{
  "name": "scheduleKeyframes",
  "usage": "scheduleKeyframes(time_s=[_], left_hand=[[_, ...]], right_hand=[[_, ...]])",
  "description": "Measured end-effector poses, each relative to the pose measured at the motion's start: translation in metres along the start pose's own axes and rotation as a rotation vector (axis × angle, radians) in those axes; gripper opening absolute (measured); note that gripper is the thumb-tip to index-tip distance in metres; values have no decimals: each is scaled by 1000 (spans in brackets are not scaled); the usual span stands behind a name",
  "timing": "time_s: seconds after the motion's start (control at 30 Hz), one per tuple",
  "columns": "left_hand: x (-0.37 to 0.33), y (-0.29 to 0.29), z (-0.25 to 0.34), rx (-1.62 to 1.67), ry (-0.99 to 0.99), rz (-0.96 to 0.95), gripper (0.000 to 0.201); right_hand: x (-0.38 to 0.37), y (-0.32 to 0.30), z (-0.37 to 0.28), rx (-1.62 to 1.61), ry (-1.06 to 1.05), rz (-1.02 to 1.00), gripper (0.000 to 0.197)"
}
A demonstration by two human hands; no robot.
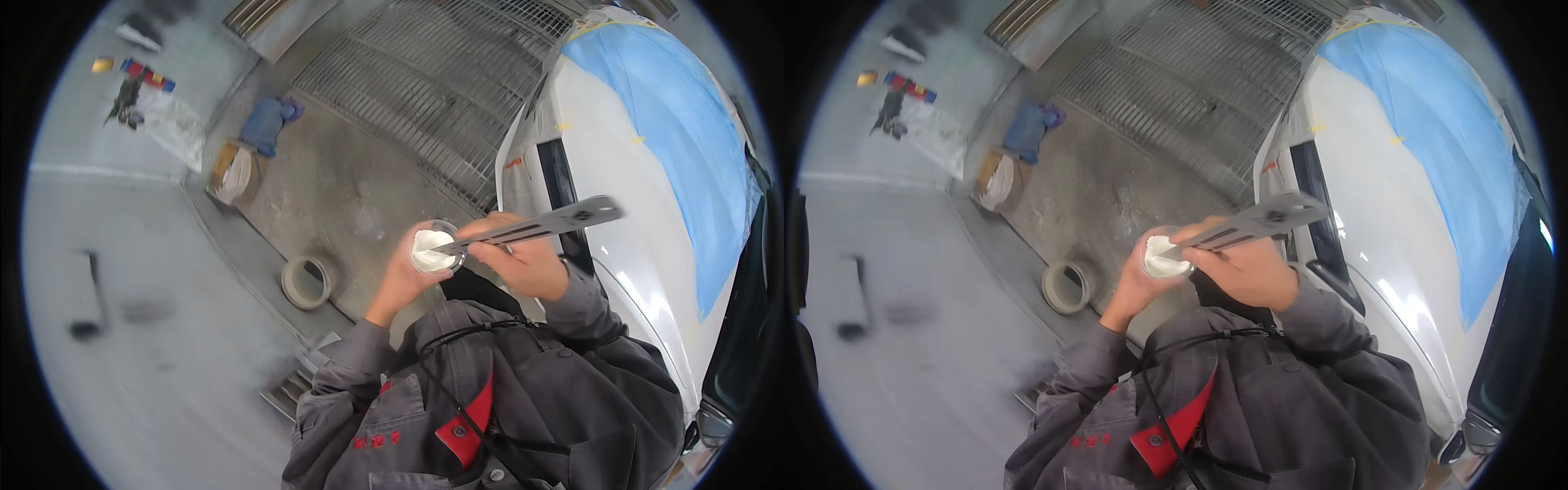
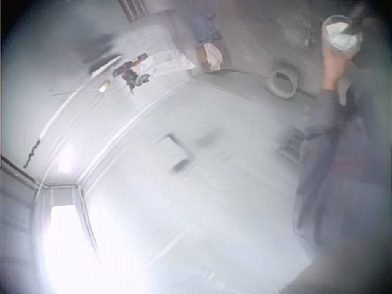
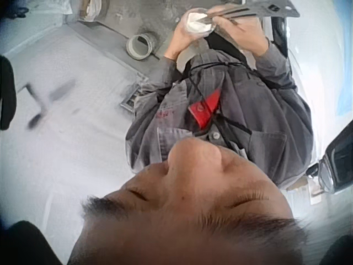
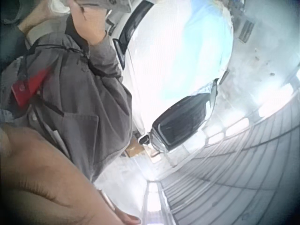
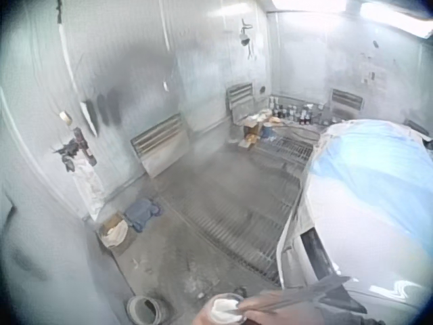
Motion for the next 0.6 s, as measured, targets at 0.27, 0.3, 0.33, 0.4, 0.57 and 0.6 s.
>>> scheduleKeyframes(time_s=[0.27, 0.3, 0.33, 0.4, 0.57, 0.6], left_hand=[[-189, -8, 90, -121, 8, -71, 92], [-209, -6, 92, -55, -58, -103, 89], [-227, -8, 95, -68, -41, -123, 89], [-280, -8, 108, -152, 75, -149, 87], [-435, -20, 134, -406, 453, -318, 84], [-466, -25, 149, -486, 593, -348, 84]], right_hand=[[-170, -6, 8, 144, -159, 153, 22], [-188, -8, 12, 173, -172, 139, 24], [-213, -11, 26, 197, -106, 101, 26], [-266, -28, 44, 191, -90, 153, 27], [-409, -12, 70, 210, -260, 133, 21], [-437, -7, 66, 226, -345, 119, 20]])
Point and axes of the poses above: each hand's wrist, its own x-axis away from the middle knuckle, its own y-axis out of the palm, z = x × y, the point moved 7 cm from there along -x, towards the middle knuckle, and after that the axes turned 15 degrees about z, right-handed, at the moved point
